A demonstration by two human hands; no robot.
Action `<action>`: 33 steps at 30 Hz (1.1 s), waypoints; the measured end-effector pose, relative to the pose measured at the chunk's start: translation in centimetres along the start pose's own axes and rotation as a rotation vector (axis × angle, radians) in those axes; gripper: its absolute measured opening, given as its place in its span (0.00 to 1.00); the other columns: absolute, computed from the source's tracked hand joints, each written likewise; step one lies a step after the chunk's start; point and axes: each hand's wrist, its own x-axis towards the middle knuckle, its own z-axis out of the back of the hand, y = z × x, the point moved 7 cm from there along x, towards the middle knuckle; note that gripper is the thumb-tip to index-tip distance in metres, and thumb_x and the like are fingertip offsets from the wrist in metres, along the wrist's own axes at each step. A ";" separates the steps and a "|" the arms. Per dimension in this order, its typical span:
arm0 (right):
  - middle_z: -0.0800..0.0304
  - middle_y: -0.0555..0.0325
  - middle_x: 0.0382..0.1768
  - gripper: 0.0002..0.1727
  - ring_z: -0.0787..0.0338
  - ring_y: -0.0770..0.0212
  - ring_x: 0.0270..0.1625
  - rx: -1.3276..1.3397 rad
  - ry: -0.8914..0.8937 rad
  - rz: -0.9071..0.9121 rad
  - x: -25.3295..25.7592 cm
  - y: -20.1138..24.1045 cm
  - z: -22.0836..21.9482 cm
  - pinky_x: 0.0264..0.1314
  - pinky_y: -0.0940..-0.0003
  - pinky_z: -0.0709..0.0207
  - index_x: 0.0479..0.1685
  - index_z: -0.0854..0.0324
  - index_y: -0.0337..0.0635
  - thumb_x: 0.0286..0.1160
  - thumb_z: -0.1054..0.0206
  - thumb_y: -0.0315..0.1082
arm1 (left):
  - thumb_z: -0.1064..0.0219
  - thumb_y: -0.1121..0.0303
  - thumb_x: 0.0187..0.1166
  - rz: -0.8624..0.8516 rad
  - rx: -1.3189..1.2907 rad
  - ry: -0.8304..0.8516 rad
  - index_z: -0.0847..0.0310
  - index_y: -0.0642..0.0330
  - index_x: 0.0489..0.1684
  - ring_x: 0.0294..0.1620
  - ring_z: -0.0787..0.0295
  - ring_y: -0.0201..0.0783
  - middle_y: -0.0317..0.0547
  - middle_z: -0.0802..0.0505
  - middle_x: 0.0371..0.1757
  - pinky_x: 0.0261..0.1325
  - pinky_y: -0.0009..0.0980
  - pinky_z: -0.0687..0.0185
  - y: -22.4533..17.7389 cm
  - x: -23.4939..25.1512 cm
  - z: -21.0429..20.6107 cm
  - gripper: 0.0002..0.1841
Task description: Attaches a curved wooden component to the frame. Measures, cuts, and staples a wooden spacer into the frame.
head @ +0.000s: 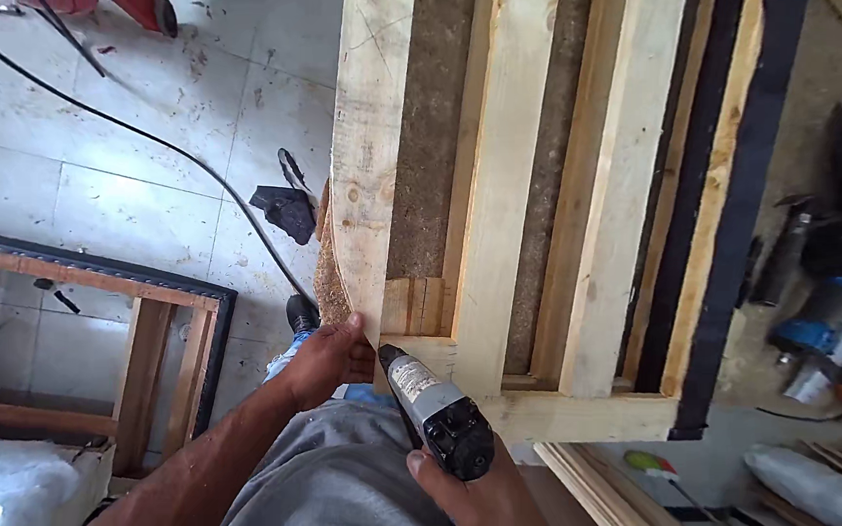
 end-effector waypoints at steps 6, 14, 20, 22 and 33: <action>0.10 0.66 0.28 0.18 0.11 0.70 0.26 0.075 -0.107 -0.060 -1.0 -1.0 -1.7 0.31 0.67 0.12 0.52 0.16 0.43 0.66 0.24 0.41 | 0.66 0.50 0.95 0.024 0.024 0.062 0.19 0.68 0.53 0.48 0.04 0.45 0.54 0.04 0.44 0.61 0.45 0.09 -0.4 0.4 0.2 0.33; 0.10 0.66 0.29 0.19 0.11 0.72 0.28 0.123 -0.139 -0.052 -0.9 -0.6 -2.0 0.34 0.68 0.12 0.53 0.16 0.43 0.67 0.24 0.42 | 0.81 0.37 0.88 0.061 -0.058 0.143 0.23 0.67 0.58 0.52 0.05 0.49 0.58 0.05 0.48 0.64 0.48 0.11 -0.1 1.0 0.5 0.45; 0.07 0.63 0.33 0.22 0.08 0.75 0.35 0.130 -0.209 -0.072 -1.7 0.1 -2.9 0.43 0.70 0.11 0.56 0.16 0.39 0.65 0.22 0.41 | 0.80 0.45 0.92 0.121 -0.085 0.164 0.27 0.67 0.59 0.49 0.04 0.48 0.56 0.05 0.45 0.62 0.48 0.10 -0.2 1.7 0.4 0.38; 0.07 0.63 0.33 0.21 0.09 0.75 0.36 0.188 -0.246 -0.100 -1.8 0.3 -3.8 0.44 0.70 0.11 0.56 0.16 0.38 0.66 0.22 0.40 | 0.79 0.45 0.93 0.131 -0.099 0.200 0.26 0.67 0.58 0.50 0.05 0.49 0.56 0.05 0.46 0.64 0.49 0.11 -0.1 2.0 0.6 0.38; 0.06 0.67 0.34 0.23 0.08 0.79 0.38 0.314 -0.358 -0.257 -2.0 1.0 -5.9 0.46 0.75 0.11 0.57 0.16 0.40 0.63 0.20 0.39 | 0.70 0.37 0.90 0.139 -0.093 0.341 0.24 0.61 0.59 0.55 0.06 0.46 0.51 0.05 0.48 0.69 0.48 0.15 0.3 2.2 1.3 0.38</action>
